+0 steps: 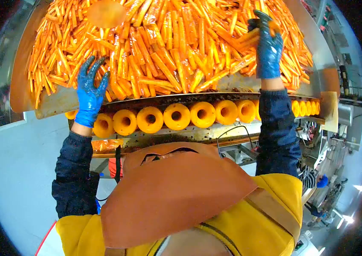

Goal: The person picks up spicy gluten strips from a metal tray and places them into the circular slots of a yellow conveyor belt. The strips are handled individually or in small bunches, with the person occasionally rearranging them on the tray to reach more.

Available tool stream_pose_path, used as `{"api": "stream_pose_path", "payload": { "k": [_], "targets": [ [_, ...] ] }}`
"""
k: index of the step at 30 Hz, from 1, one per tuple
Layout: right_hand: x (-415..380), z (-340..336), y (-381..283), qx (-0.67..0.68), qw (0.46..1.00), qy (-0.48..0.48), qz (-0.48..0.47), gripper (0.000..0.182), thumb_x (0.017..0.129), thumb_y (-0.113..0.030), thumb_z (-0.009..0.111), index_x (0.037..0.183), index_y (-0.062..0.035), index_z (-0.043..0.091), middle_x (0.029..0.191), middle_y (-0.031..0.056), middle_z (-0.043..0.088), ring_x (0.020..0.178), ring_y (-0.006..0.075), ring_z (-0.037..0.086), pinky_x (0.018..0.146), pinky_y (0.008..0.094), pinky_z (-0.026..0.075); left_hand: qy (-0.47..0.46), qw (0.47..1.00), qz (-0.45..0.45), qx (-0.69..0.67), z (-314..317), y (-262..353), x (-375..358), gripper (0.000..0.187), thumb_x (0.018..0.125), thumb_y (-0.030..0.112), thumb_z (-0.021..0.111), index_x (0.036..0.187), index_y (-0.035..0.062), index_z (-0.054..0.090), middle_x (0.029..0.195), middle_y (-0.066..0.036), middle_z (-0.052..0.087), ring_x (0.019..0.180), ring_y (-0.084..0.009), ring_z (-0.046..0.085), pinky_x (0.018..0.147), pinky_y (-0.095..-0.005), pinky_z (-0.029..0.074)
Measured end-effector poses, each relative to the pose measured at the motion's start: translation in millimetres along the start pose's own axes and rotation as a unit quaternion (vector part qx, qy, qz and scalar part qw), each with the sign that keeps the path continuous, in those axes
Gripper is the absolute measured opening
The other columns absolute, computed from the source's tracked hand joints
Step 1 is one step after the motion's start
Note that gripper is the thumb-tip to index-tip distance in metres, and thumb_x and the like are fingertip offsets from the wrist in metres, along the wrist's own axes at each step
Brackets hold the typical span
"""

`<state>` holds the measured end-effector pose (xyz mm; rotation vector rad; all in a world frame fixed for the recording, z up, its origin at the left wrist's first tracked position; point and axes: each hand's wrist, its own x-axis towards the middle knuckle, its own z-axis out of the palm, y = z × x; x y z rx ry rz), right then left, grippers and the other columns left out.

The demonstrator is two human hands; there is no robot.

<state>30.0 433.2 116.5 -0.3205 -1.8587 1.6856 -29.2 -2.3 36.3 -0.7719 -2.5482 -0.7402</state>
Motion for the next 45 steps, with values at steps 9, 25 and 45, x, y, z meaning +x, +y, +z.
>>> {"api": "stream_pose_path", "payload": {
  "k": [9, 25, 45],
  "targets": [
    [-192, -29, 41, -0.046, 0.979, -0.068, 0.186, 0.037, 0.097, -0.023, 0.047, 0.126, -0.0007, 0.051, 0.105, 0.0056, 0.062, 0.088, 0.0118, 0.056, 0.079, 0.0249, 0.045, 0.046, 0.998, -0.012, 0.051, 31, 7, -23, 0.035, 0.083, 0.02, 0.065, 0.117, 0.0122, 0.062, 0.124, -0.017, 0.054, 0.116, -0.0336, 0.048, 0.101, -0.0427, 0.037],
    [-211, -63, 23, -0.074, 0.993, 0.049, 0.078, 0.026, 0.09, -0.006, 0.058, 0.115, -0.0011, 0.059, 0.108, 0.0088, 0.064, 0.098, 0.0154, 0.06, 0.088, 0.0295, 0.048, 0.067, 0.995, -0.005, 0.079, 36, 0, -26, 0.027, 0.083, 0.019, 0.065, 0.109, 0.0116, 0.065, 0.116, -0.015, 0.057, 0.107, -0.033, 0.053, 0.094, -0.043, 0.042],
    [-48, -64, 71, -0.67, 0.668, -0.281, -0.16, 0.028, 0.075, -0.016, 0.062, 0.102, -0.012, 0.066, 0.1, 0.0121, 0.062, 0.09, 0.0324, 0.062, 0.077, 0.041, 0.051, 0.065, 0.994, -0.005, 0.083, 34, 6, -23, 0.028, 0.081, 0.017, 0.065, 0.108, 0.0111, 0.065, 0.114, -0.015, 0.058, 0.107, -0.0325, 0.053, 0.095, -0.043, 0.042]
  ]
}}
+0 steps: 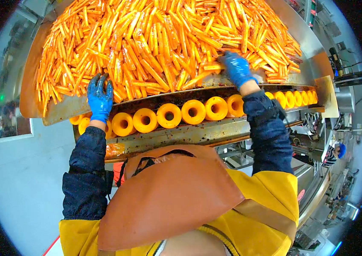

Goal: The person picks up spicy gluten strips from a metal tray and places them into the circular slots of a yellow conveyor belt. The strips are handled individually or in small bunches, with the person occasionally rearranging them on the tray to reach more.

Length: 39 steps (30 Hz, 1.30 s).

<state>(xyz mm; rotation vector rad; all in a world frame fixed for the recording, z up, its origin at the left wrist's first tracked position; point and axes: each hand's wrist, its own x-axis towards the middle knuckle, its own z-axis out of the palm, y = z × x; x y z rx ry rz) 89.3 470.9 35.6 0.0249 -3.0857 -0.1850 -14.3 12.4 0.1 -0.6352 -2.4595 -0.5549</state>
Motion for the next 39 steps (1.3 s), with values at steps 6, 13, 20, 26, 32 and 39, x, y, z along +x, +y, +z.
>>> {"api": "stream_pose_path", "payload": {
  "k": [6, 13, 20, 26, 32, 39],
  "targets": [
    [10, -23, -12, 0.02, 0.991, -0.031, -0.128, 0.02, 0.075, -0.021, 0.063, 0.091, -0.0088, 0.067, 0.098, 0.0142, 0.064, 0.089, 0.0314, 0.063, 0.077, 0.0399, 0.052, -0.004, 1.0, 0.002, 0.004, -1, -1, 1, 0.028, 0.081, 0.018, 0.065, 0.108, 0.0115, 0.065, 0.114, -0.015, 0.058, 0.106, -0.0323, 0.054, 0.094, -0.043, 0.042],
    [-86, -58, -45, 0.621, 0.722, 0.201, 0.229, 0.021, 0.085, -0.019, 0.067, 0.097, -0.0026, 0.064, 0.081, 0.0034, 0.064, 0.071, 0.0105, 0.056, 0.066, 0.0272, 0.047, 0.004, 1.0, 0.006, -0.011, 1, -2, 0, 0.027, 0.081, 0.017, 0.064, 0.108, 0.0115, 0.065, 0.114, -0.014, 0.058, 0.105, -0.0318, 0.054, 0.093, -0.043, 0.042],
    [-148, 27, -95, 0.616, 0.684, 0.147, 0.363, 0.029, 0.082, -0.013, 0.069, 0.107, -0.0018, 0.061, 0.089, 0.0014, 0.061, 0.078, 0.0092, 0.055, 0.069, 0.0265, 0.048, 0.004, 1.0, 0.011, 0.008, 4, -6, -2, 0.028, 0.082, 0.017, 0.064, 0.108, 0.0106, 0.065, 0.115, -0.015, 0.058, 0.107, -0.0322, 0.054, 0.094, -0.0429, 0.042],
    [-134, 12, -134, 0.741, 0.57, 0.182, 0.306, 0.021, 0.082, -0.011, 0.07, 0.1, -0.003, 0.06, 0.089, 0.001, 0.061, 0.077, 0.0119, 0.056, 0.067, 0.0261, 0.048, -0.018, 1.0, 0.012, 0.017, 0, -2, -2, 0.029, 0.086, 0.018, 0.061, 0.112, 0.0076, 0.062, 0.116, -0.016, 0.059, 0.11, -0.0311, 0.053, 0.098, -0.0403, 0.04],
    [-132, 21, -140, 0.523, 0.779, 0.262, 0.225, 0.021, 0.088, -0.011, 0.06, 0.106, -0.001, 0.062, 0.097, 0.0081, 0.064, 0.081, 0.0226, 0.06, 0.075, 0.0324, 0.049, -0.02, 1.0, -0.001, 0.019, -1, -3, -2, 0.029, 0.086, 0.02, 0.061, 0.113, 0.0088, 0.063, 0.117, -0.015, 0.059, 0.111, -0.0309, 0.052, 0.099, -0.0405, 0.039],
    [-113, 24, -183, 0.665, 0.717, 0.098, 0.185, 0.027, 0.083, -0.018, 0.069, 0.104, -0.0027, 0.063, 0.097, 0.0092, 0.066, 0.086, 0.0182, 0.062, 0.077, 0.0314, 0.049, -0.015, 1.0, -0.007, 0.022, 0, -4, -2, 0.029, 0.084, 0.021, 0.063, 0.111, 0.0096, 0.063, 0.117, -0.015, 0.059, 0.11, -0.0314, 0.053, 0.097, -0.0405, 0.041]
  ]
}}
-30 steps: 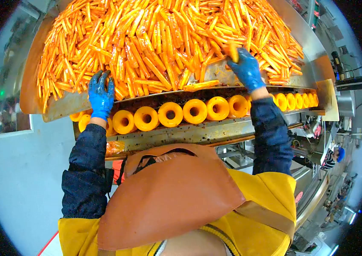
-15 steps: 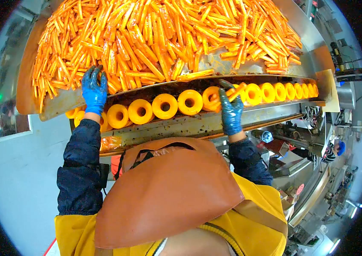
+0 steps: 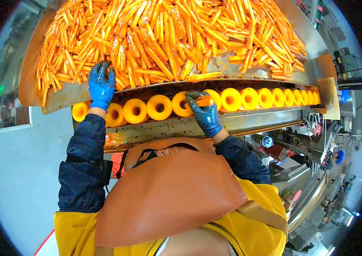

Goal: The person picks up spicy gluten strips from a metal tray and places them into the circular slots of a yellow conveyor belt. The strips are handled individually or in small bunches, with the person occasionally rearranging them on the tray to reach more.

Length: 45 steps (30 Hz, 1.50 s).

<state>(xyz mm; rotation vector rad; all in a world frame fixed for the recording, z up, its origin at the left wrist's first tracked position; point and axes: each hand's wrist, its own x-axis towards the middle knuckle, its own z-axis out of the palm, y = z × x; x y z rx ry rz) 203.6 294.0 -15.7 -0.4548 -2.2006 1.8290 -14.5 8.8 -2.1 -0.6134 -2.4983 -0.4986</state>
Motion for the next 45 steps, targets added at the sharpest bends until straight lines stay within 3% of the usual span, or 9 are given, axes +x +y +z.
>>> {"api": "stream_pose_path", "payload": {
  "k": [4, 15, 17, 19, 23, 26, 31, 40, 45],
  "targets": [
    [7, -20, -11, -0.281, 0.948, -0.071, -0.133, 0.038, 0.077, -0.027, 0.074, 0.107, -0.0072, 0.063, 0.099, 0.0129, 0.064, 0.09, 0.0273, 0.062, 0.08, 0.0354, 0.05, 0.035, 0.999, 0.011, -0.016, 1, 2, 2, 0.026, 0.081, 0.02, 0.066, 0.105, 0.0119, 0.065, 0.111, -0.014, 0.059, 0.103, -0.0322, 0.055, 0.091, -0.0432, 0.044],
    [61, -42, -66, -0.414, 0.865, -0.079, -0.272, 0.023, 0.077, -0.014, 0.068, 0.099, -0.0088, 0.065, 0.096, 0.0136, 0.064, 0.087, 0.0314, 0.062, 0.072, 0.0386, 0.051, 0.01, 1.0, 0.003, -0.022, -2, 2, 1, 0.027, 0.084, 0.02, 0.062, 0.109, 0.0107, 0.065, 0.114, -0.016, 0.059, 0.108, -0.0325, 0.054, 0.096, -0.0417, 0.041],
    [46, -35, -80, -0.209, 0.941, 0.007, -0.266, 0.018, 0.079, -0.007, 0.067, 0.097, -0.0066, 0.064, 0.089, 0.0121, 0.065, 0.079, 0.0274, 0.063, 0.069, 0.0348, 0.05, 0.005, 1.0, -0.006, -0.024, -6, 6, 2, 0.027, 0.083, 0.02, 0.063, 0.109, 0.0108, 0.065, 0.114, -0.016, 0.059, 0.108, -0.0325, 0.054, 0.096, -0.042, 0.042],
    [24, -18, -63, -0.003, 0.999, -0.033, 0.0, 0.018, 0.081, -0.009, 0.068, 0.098, -0.0042, 0.063, 0.085, 0.0092, 0.065, 0.079, 0.0181, 0.062, 0.07, 0.0325, 0.05, 0.031, 0.999, 0.02, -0.029, -4, 4, 3, 0.028, 0.08, 0.02, 0.065, 0.107, 0.0128, 0.065, 0.11, -0.015, 0.058, 0.102, -0.0331, 0.055, 0.09, -0.0436, 0.044],
    [26, -14, -25, -0.204, 0.967, -0.142, -0.058, 0.024, 0.082, -0.018, 0.07, 0.1, -0.0029, 0.063, 0.092, 0.0123, 0.065, 0.083, 0.0213, 0.063, 0.074, 0.0324, 0.05, 0.033, 0.999, 0.011, -0.025, -3, 4, 3, 0.028, 0.08, 0.019, 0.065, 0.107, 0.0131, 0.064, 0.111, -0.015, 0.058, 0.102, -0.0335, 0.055, 0.09, -0.0438, 0.044],
    [51, -19, -41, -0.1, 0.994, -0.002, -0.042, 0.025, 0.081, -0.024, 0.071, 0.094, -0.003, 0.066, 0.09, 0.0165, 0.066, 0.083, 0.0278, 0.064, 0.075, 0.0358, 0.05, 0.027, 0.999, 0.014, -0.031, -4, 4, 2, 0.029, 0.08, 0.019, 0.065, 0.108, 0.013, 0.064, 0.112, -0.015, 0.057, 0.103, -0.0335, 0.055, 0.09, -0.0437, 0.044],
    [149, -20, -53, -0.396, 0.893, 0.076, -0.202, 0.035, 0.083, -0.036, 0.063, 0.097, -0.0044, 0.064, 0.088, 0.0166, 0.065, 0.085, 0.0333, 0.063, 0.074, 0.0424, 0.05, 0.024, 0.999, 0.008, -0.023, -4, 6, 2, 0.029, 0.08, 0.019, 0.065, 0.108, 0.0129, 0.063, 0.111, -0.015, 0.058, 0.103, -0.0336, 0.055, 0.09, -0.0437, 0.045],
    [158, -31, -74, -0.493, 0.851, -0.174, -0.046, 0.051, 0.077, -0.041, 0.066, 0.104, 0.0015, 0.06, 0.101, 0.0244, 0.063, 0.097, 0.0375, 0.061, 0.085, 0.0437, 0.048, 0.017, 0.999, -0.005, -0.031, -7, 8, 5, 0.026, 0.082, 0.018, 0.063, 0.107, 0.0129, 0.065, 0.111, -0.015, 0.06, 0.106, -0.0327, 0.054, 0.094, -0.0425, 0.042],
    [153, -41, -94, -0.525, 0.846, -0.094, 0.011, 0.058, 0.076, -0.051, 0.064, 0.1, 0.0016, 0.065, 0.097, 0.0252, 0.064, 0.092, 0.0374, 0.063, 0.083, 0.0442, 0.048, 0.017, 1.0, -0.003, -0.026, -6, 7, 4, 0.026, 0.082, 0.019, 0.063, 0.108, 0.0129, 0.065, 0.112, -0.015, 0.06, 0.106, -0.0325, 0.054, 0.094, -0.0423, 0.042]
  ]
}}
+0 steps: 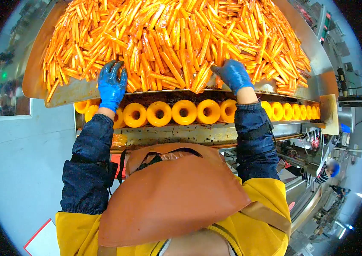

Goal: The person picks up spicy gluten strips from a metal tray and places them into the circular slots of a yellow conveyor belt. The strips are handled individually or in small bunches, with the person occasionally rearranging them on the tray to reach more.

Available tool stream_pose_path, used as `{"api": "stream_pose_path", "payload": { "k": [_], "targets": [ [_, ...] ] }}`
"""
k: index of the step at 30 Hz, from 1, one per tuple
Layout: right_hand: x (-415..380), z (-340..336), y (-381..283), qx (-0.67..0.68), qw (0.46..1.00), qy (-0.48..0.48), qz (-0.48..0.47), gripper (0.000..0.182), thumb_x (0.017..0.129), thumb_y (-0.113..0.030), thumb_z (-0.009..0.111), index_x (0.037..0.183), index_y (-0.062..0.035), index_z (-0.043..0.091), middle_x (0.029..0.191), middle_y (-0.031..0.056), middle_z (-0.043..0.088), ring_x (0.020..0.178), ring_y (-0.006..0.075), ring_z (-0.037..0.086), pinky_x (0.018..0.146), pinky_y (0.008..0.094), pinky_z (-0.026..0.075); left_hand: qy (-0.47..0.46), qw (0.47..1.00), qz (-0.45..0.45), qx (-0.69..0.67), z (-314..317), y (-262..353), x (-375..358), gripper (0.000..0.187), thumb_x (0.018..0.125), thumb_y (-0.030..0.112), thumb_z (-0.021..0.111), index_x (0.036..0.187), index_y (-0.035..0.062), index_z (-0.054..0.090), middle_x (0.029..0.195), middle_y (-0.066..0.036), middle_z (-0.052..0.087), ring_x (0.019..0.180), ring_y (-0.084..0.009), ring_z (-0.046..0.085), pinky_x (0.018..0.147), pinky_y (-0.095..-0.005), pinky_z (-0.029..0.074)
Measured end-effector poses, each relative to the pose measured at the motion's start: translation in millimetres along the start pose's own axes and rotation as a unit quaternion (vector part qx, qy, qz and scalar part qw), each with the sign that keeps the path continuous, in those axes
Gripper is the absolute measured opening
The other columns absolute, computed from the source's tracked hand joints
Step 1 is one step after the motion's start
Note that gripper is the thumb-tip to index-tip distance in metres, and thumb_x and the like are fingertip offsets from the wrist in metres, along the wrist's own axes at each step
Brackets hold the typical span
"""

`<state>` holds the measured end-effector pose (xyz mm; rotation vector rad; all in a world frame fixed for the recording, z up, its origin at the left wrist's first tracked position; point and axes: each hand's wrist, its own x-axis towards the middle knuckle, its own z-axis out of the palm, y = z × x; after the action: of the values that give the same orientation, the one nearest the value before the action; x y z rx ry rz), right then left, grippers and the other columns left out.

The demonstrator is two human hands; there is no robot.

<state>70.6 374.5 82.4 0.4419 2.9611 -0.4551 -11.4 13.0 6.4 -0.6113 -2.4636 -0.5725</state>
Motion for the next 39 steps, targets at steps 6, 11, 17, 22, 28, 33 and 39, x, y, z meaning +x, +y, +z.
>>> {"api": "stream_pose_path", "payload": {
  "k": [6, 11, 17, 22, 28, 33, 39],
  "targets": [
    [16, 39, -31, 0.015, 0.998, -0.032, 0.044, 0.059, 0.07, -0.052, 0.069, 0.094, 0.0018, 0.066, 0.097, 0.0266, 0.064, 0.092, 0.0382, 0.063, 0.082, 0.0444, 0.05, -0.009, 1.0, 0.002, 0.0, -1, 1, 0, 0.025, 0.083, 0.019, 0.063, 0.107, 0.012, 0.065, 0.113, -0.015, 0.06, 0.107, -0.0321, 0.054, 0.094, -0.0417, 0.043],
    [37, 45, 9, 0.123, 0.988, -0.069, 0.069, 0.047, 0.069, -0.035, 0.067, 0.1, 0.0002, 0.067, 0.109, 0.0229, 0.062, 0.101, 0.0358, 0.061, 0.09, 0.0419, 0.048, -0.008, 1.0, 0.003, -0.007, -1, 0, 0, 0.025, 0.083, 0.02, 0.063, 0.107, 0.0112, 0.065, 0.113, -0.015, 0.06, 0.107, -0.0319, 0.054, 0.095, -0.0419, 0.042],
    [-55, 18, 34, 0.586, 0.806, 0.078, 0.022, 0.026, 0.077, -0.018, 0.069, 0.096, -0.001, 0.065, 0.084, 0.0047, 0.066, 0.074, 0.0129, 0.06, 0.068, 0.0297, 0.048, 0.008, 1.0, 0.008, -0.003, 2, -1, -2, 0.026, 0.083, 0.019, 0.063, 0.107, 0.0114, 0.065, 0.112, -0.015, 0.06, 0.107, -0.0317, 0.054, 0.095, -0.0419, 0.042],
    [-114, 77, 50, 0.581, 0.81, 0.046, 0.07, 0.021, 0.077, -0.009, 0.07, 0.096, -0.0029, 0.064, 0.085, 0.0012, 0.064, 0.078, 0.0114, 0.058, 0.07, 0.0278, 0.049, 0.013, 1.0, 0.026, -0.004, 3, -2, -1, 0.027, 0.079, 0.017, 0.065, 0.105, 0.0122, 0.065, 0.11, -0.014, 0.059, 0.103, -0.0327, 0.055, 0.091, -0.0431, 0.044],
    [-135, 91, 46, 0.614, 0.768, 0.133, 0.129, 0.017, 0.082, -0.003, 0.067, 0.098, -0.002, 0.064, 0.09, 0.0012, 0.064, 0.079, 0.0095, 0.058, 0.07, 0.0262, 0.049, 0.009, 1.0, 0.017, -0.004, 6, -5, -3, 0.025, 0.08, 0.019, 0.064, 0.105, 0.0122, 0.065, 0.11, -0.014, 0.059, 0.102, -0.0321, 0.055, 0.091, -0.043, 0.044],
    [-131, 106, 25, 0.526, 0.843, 0.114, -0.016, 0.025, 0.083, -0.004, 0.067, 0.107, -0.0018, 0.061, 0.101, 0.0052, 0.064, 0.091, 0.0123, 0.059, 0.081, 0.028, 0.049, 0.001, 1.0, 0.014, 0.005, 6, -6, -2, 0.026, 0.08, 0.02, 0.065, 0.105, 0.0124, 0.065, 0.111, -0.014, 0.059, 0.103, -0.0319, 0.055, 0.092, -0.0427, 0.044],
    [-135, 94, 37, 0.487, 0.847, 0.212, 0.029, 0.026, 0.083, -0.013, 0.068, 0.103, 0.0018, 0.061, 0.091, 0.0106, 0.066, 0.082, 0.0153, 0.062, 0.073, 0.0277, 0.05, 0.01, 1.0, 0.019, 0.002, 4, -5, -3, 0.027, 0.08, 0.02, 0.065, 0.106, 0.0125, 0.065, 0.111, -0.014, 0.059, 0.103, -0.0316, 0.055, 0.091, -0.0427, 0.044]
  ]
}}
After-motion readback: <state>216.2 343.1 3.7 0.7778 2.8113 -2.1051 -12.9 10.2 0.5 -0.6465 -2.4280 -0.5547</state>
